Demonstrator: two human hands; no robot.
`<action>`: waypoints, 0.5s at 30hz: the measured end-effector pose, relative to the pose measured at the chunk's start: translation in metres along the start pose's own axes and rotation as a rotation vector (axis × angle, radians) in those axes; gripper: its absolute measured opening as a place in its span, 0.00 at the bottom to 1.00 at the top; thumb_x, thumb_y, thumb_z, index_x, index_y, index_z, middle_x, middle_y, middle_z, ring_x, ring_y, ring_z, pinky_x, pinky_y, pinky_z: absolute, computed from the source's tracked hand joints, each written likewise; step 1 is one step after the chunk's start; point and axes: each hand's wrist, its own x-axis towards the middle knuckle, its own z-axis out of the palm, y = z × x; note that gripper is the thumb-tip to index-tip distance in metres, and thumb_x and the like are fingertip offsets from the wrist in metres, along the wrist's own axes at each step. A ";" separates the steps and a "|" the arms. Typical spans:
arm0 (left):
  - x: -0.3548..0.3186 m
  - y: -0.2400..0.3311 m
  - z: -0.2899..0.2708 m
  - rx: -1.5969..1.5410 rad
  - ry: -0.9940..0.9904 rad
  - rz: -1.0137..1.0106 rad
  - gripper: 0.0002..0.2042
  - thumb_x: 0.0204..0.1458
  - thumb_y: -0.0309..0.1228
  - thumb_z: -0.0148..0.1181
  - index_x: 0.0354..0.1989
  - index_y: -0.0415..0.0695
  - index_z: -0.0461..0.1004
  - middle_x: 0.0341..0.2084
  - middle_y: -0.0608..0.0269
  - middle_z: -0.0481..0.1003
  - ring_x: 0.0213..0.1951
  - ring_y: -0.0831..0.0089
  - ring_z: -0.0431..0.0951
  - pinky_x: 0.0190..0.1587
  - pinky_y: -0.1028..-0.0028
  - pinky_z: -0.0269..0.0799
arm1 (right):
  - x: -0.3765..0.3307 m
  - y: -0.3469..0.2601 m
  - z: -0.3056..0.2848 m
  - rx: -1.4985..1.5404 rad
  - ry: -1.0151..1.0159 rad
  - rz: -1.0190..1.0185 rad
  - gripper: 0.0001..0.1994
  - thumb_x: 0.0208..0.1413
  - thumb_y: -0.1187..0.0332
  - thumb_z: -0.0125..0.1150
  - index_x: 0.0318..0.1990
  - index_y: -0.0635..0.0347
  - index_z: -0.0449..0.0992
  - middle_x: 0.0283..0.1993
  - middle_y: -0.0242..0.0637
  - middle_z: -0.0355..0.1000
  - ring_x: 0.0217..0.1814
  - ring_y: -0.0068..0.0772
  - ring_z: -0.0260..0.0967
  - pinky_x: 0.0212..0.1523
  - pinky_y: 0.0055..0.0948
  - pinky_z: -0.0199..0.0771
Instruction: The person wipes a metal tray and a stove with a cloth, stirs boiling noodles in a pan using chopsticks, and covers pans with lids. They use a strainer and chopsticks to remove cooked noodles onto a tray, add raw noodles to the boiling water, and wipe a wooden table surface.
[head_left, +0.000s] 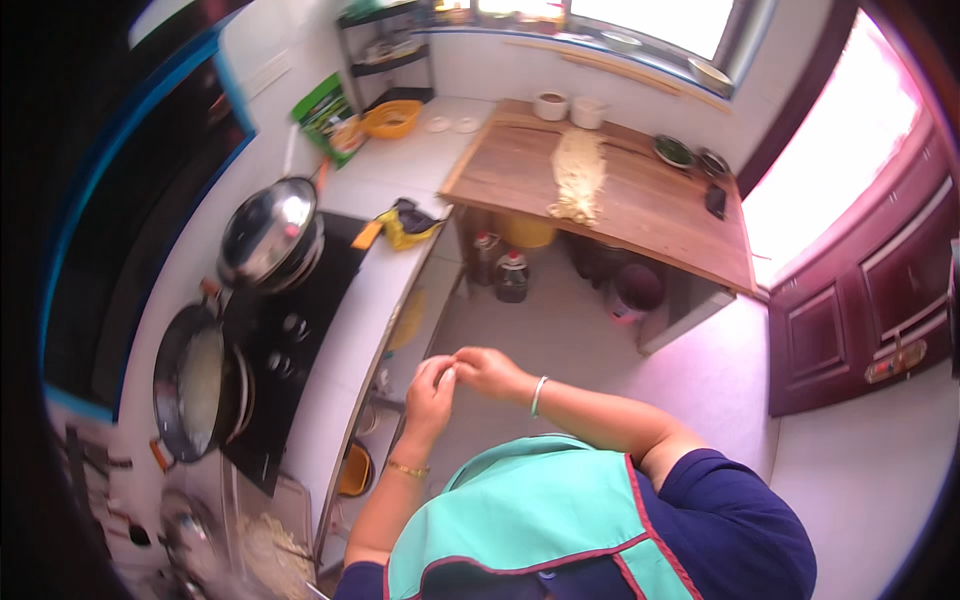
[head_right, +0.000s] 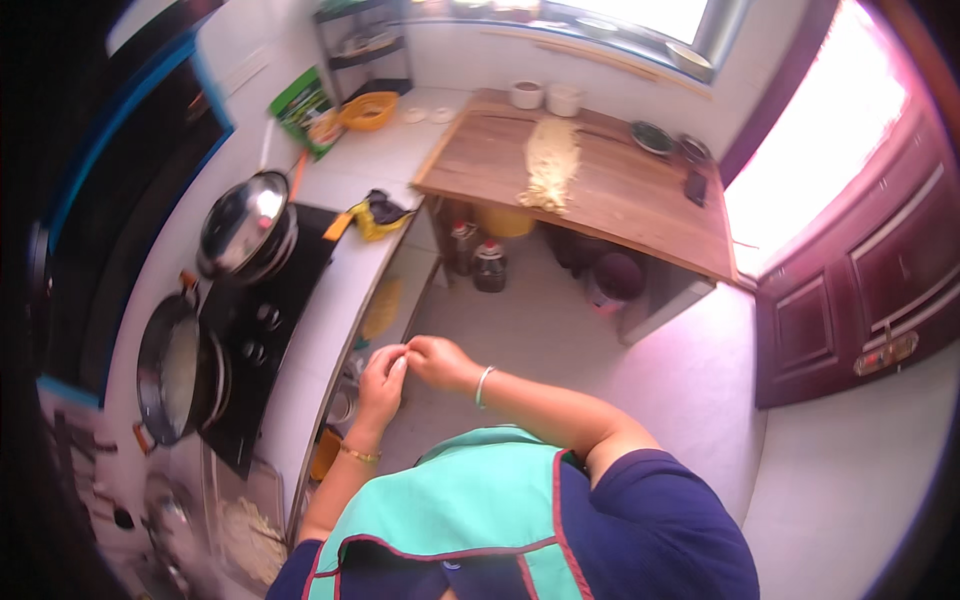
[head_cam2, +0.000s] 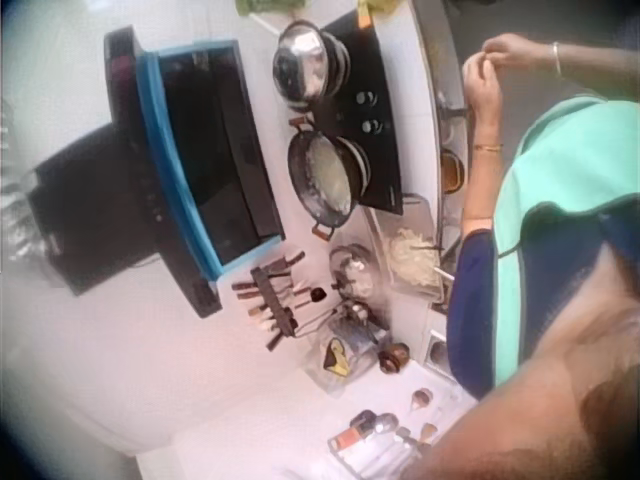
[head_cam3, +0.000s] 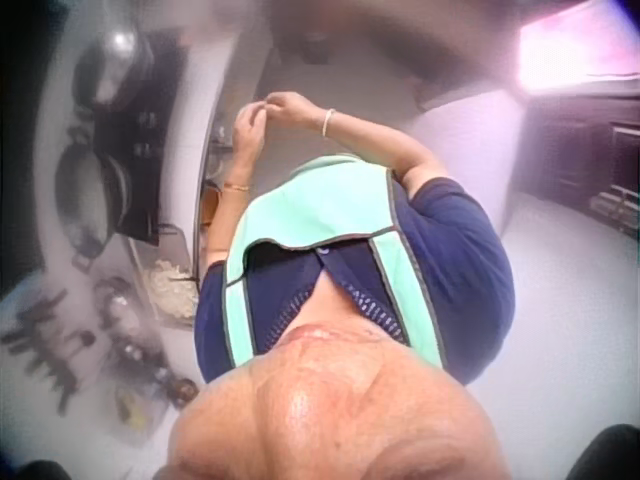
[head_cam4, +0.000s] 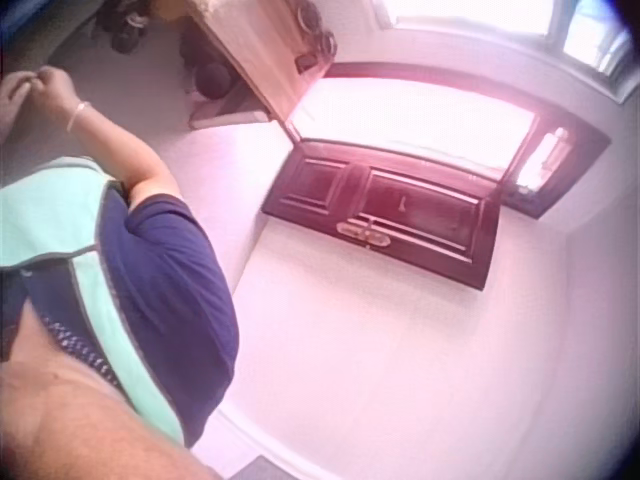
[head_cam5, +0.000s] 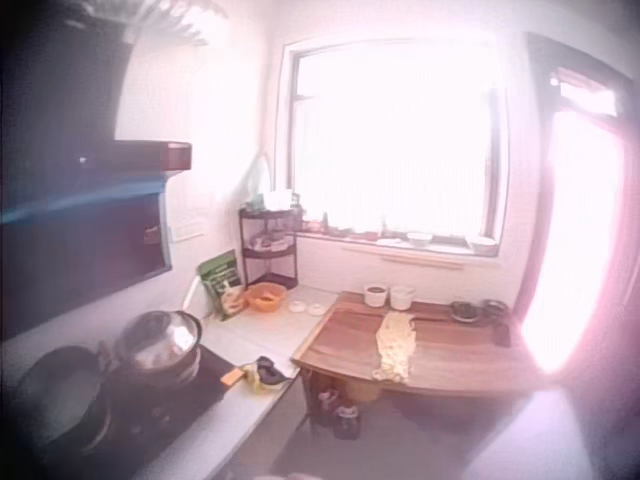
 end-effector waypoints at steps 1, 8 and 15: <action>0.027 0.009 0.026 -0.023 -0.038 0.047 0.09 0.53 0.26 0.52 0.40 0.37 0.73 0.38 0.56 0.73 0.42 0.68 0.74 0.45 0.73 0.69 | 0.000 0.003 -0.037 0.025 0.038 0.052 0.14 0.56 0.63 0.50 0.42 0.64 0.73 0.35 0.41 0.74 0.38 0.31 0.72 0.40 0.30 0.71; 0.179 0.023 0.172 -0.227 -0.316 0.048 0.10 0.54 0.27 0.54 0.42 0.38 0.73 0.38 0.59 0.74 0.40 0.72 0.75 0.44 0.75 0.70 | 0.021 0.072 -0.199 0.317 0.382 0.130 0.14 0.56 0.65 0.51 0.44 0.65 0.74 0.36 0.37 0.75 0.38 0.26 0.71 0.40 0.26 0.71; 0.364 -0.053 0.282 -0.422 -0.401 -0.502 0.18 0.55 0.34 0.52 0.52 0.39 0.67 0.42 0.66 0.71 0.42 0.79 0.69 0.42 0.77 0.66 | 0.123 0.168 -0.343 0.695 0.710 0.448 0.18 0.59 0.63 0.49 0.55 0.56 0.66 0.49 0.33 0.69 0.56 0.25 0.62 0.54 0.33 0.64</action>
